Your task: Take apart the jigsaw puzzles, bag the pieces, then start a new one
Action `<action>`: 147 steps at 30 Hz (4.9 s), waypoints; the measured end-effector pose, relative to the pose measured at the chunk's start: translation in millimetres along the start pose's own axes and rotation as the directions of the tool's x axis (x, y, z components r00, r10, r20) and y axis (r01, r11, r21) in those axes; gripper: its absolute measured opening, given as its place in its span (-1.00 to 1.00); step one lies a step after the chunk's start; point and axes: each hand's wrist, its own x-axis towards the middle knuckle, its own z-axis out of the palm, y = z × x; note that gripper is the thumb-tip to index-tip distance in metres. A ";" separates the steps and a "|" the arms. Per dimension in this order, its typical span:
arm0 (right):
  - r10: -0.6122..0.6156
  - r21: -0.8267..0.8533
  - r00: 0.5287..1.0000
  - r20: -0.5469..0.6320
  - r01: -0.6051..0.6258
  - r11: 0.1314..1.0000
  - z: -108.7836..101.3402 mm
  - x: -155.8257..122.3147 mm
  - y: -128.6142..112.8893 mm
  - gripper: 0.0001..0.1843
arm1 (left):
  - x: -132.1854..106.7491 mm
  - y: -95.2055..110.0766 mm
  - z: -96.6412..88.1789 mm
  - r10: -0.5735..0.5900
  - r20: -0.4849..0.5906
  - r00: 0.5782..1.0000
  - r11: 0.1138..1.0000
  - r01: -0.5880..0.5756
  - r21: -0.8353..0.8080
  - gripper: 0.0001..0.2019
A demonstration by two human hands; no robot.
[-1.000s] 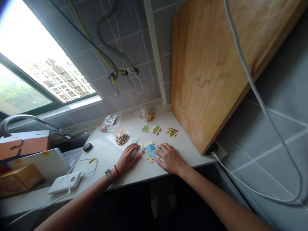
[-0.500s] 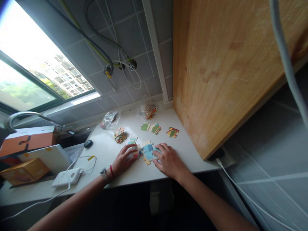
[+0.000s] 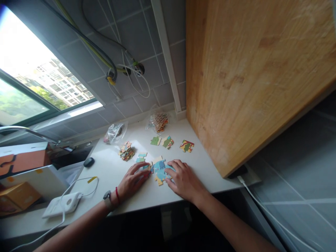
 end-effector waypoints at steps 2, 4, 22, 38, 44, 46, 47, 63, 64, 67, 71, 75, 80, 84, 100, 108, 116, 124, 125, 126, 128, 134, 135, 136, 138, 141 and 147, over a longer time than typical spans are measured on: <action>0.003 -0.002 1.000 0.003 -0.003 1.000 0.1 -0.4 0.0 -0.74 | -0.5 -0.5 0.3 0.000 0.001 1.000 1.000 0.000 0.006 -0.78; 0.007 -0.003 1.000 0.009 -0.007 1.000 -0.2 -0.7 -0.1 -0.73 | -1.2 -1.1 0.8 0.000 -0.011 1.000 1.000 0.000 0.012 -0.77; 0.004 -0.002 1.000 0.001 -0.004 1.000 0.6 -0.5 0.0 -0.73 | -1.3 -3.1 0.5 0.045 0.038 0.998 0.999 -0.046 0.027 -0.70; 0.005 0.002 1.000 0.007 -0.005 1.000 0.5 -1.0 0.0 -0.72 | 0.5 -1.0 -0.1 0.034 0.048 0.998 0.999 -0.035 0.022 -0.70; 0.008 0.017 1.000 0.014 -0.009 1.000 -2.2 0.2 -1.9 -0.72 | 1.1 0.3 -1.3 0.042 0.033 0.999 0.998 -0.043 0.041 -0.69; 0.009 0.017 1.000 0.015 -0.009 1.000 -2.5 0.1 -2.3 -0.73 | 1.2 0.4 -1.6 0.040 0.033 0.999 0.998 -0.042 0.044 -0.68; 0.009 0.017 1.000 0.014 -0.010 1.000 -2.6 0.0 -2.4 -0.73 | 1.3 0.6 -1.8 0.038 0.034 0.999 0.998 -0.040 0.044 -0.68; 0.002 0.003 1.000 -0.005 -0.001 1.000 -2.3 -1.0 -2.1 -0.73 | 2.1 -0.5 -0.9 0.020 0.050 0.999 0.998 -0.023 0.053 -0.66; 0.002 0.005 1.000 -0.004 -0.002 1.000 -2.2 -1.1 -2.1 -0.73 | 1.9 -1.2 -0.2 0.008 0.053 0.999 0.998 -0.012 0.061 -0.64; 0.007 0.013 1.000 0.001 -0.007 1.000 -2.3 -1.1 -1.9 -0.72 | 0.8 -3.5 2.2 -0.048 0.051 0.998 0.995 0.043 0.094 -0.59; 0.025 0.022 1.000 -0.016 -0.025 0.999 -2.0 -1.0 -1.5 -0.71 | -1.2 -6.3 5.7 -0.127 -0.004 0.992 0.986 0.127 0.109 -0.63; 0.047 0.008 0.998 -0.039 -0.047 0.999 -0.4 -1.3 -1.2 -0.72 | -2.1 -7.8 7.2 -0.158 -0.037 0.987 0.982 0.161 0.096 -0.70; 0.091 -0.022 0.993 -0.079 -0.093 0.995 2.0 -1.4 -1.1 -0.69 | -1.9 -7.6 6.8 -0.150 -0.041 0.988 0.984 0.154 0.093 -0.71; 0.087 -0.035 0.992 -0.090 -0.091 0.995 3.0 -1.8 -1.1 -0.68 | -2.1 -7.3 7.2 -0.164 -0.046 0.985 0.981 0.168 0.096 -0.70; 0.140 -0.073 0.972 -0.186 -0.156 0.985 7.9 -1.5 4.4 -0.72 | -1.8 -5.6 6.9 -0.182 -0.067 0.981 0.976 0.189 0.112 -0.70; 0.104 -0.044 0.983 -0.148 -0.111 0.993 9.5 -1.9 8.5 -0.73 | -3.1 -5.9 8.6 -0.243 -0.128 0.962 0.959 0.258 0.117 -0.64; 0.086 -0.077 0.984 -0.155 -0.098 0.992 7.6 -2.0 5.4 -0.73 | -2.2 -6.8 8.9 -0.280 -0.144 0.949 0.948 0.297 0.114 -0.73; 0.090 -0.074 0.983 -0.157 -0.103 0.992 8.4 -2.4 5.1 -0.73 | -2.3 -3.5 8.2 -0.270 -0.154 0.950 0.943 0.293 0.156 -0.74; 0.095 -0.073 0.983 -0.155 -0.107 0.992 8.2 -2.3 4.7 -0.73 | -2.3 -2.9 7.9 -0.272 -0.153 0.950 0.942 0.295 0.160 -0.75; 0.098 -0.072 0.983 -0.152 -0.110 0.991 7.9 -2.3 4.3 -0.73 | -2.2 -2.2 7.5 -0.274 -0.151 0.950 0.941 0.297 0.164 -0.77; 0.097 -0.074 0.984 -0.149 -0.109 0.991 7.4 -2.1 3.9 -0.73 | -2.1 -1.2 7.0 -0.279 -0.155 0.948 0.938 0.304 0.165 -0.81; 0.082 -0.086 0.984 -0.157 -0.096 0.992 8.9 -2.1 5.4 -0.73 | -3.6 -2.3 8.2 -0.262 -0.189 0.946 0.948 0.289 0.131 -0.84; 0.080 -0.089 0.984 -0.158 -0.095 0.992 9.4 -2.2 5.7 -0.73 | -3.8 -3.0 8.6 -0.260 -0.190 0.947 0.951 0.285 0.122 -0.83; 0.077 -0.092 0.984 -0.160 -0.093 0.991 9.9 -2.2 5.9 -0.73 | -3.9 -3.8 8.9 -0.260 -0.192 0.946 0.952 0.285 0.112 -0.81; 0.074 -0.096 0.984 -0.162 -0.091 0.991 10.7 -2.4 6.1 -0.73 | -3.8 -6.2 9.7 -0.270 -0.194 0.943 0.951 0.293 0.097 -0.75; 0.078 -0.102 0.984 -0.162 -0.095 0.990 11.3 -2.5 6.1 -0.74 | -3.5 -11.4 11.6 -0.281 -0.186 0.941 0.948 0.303 0.098 -0.60; 0.090 -0.094 0.985 -0.146 -0.105 0.990 10.0 -2.5 5.3 -0.74 | -4.5 -16.8 14.8 -0.302 -0.156 0.940 0.944 0.318 0.084 -0.61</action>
